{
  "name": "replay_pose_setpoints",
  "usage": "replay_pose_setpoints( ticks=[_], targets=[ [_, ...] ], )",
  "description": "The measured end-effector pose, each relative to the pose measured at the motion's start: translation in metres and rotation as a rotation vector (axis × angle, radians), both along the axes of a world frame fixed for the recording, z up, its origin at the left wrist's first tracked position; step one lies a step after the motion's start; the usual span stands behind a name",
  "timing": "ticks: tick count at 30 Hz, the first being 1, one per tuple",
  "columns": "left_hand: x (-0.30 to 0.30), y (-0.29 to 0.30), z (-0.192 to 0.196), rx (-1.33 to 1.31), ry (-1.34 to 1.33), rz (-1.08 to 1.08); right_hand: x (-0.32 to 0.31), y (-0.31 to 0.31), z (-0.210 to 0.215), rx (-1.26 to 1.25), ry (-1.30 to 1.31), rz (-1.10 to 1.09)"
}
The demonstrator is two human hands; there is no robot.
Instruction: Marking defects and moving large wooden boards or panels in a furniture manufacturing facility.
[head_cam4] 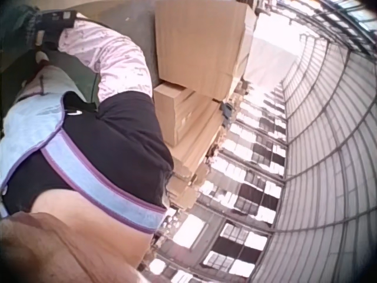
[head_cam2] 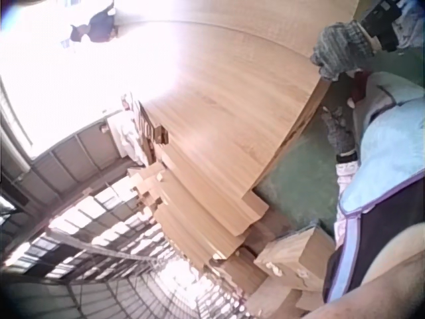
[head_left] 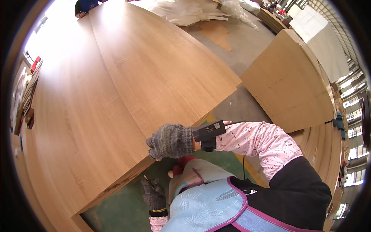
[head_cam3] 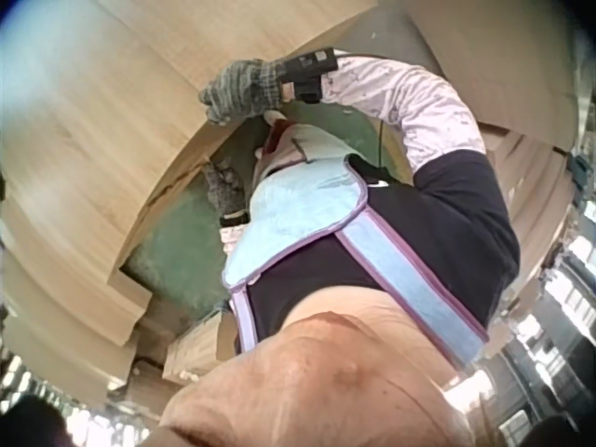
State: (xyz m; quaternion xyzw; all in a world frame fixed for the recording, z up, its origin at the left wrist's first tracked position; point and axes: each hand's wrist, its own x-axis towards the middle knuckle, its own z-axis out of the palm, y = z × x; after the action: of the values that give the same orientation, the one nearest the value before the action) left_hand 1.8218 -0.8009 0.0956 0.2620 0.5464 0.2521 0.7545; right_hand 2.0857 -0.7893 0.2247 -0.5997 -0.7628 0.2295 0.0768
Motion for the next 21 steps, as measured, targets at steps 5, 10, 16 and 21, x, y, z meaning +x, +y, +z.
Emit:
replay_pose_setpoints(
  ticks=[5,10,16,21],
  targets=[
    [0.02,-0.008,0.032,0.208,0.177,-0.055,0.006,-0.005,0.011,0.033,-0.008,0.015],
    [0.013,-0.003,0.014,-0.017,-0.055,0.013,0.018,-0.026,0.0,0.325,0.198,-0.124],
    [0.027,0.007,0.057,0.261,-0.07,-0.129,0.066,-0.13,-0.013,0.742,0.518,-0.767],
    [0.06,-0.002,0.101,0.313,-0.016,-0.355,0.113,-0.206,-0.03,0.617,0.262,-1.334]
  ],
)
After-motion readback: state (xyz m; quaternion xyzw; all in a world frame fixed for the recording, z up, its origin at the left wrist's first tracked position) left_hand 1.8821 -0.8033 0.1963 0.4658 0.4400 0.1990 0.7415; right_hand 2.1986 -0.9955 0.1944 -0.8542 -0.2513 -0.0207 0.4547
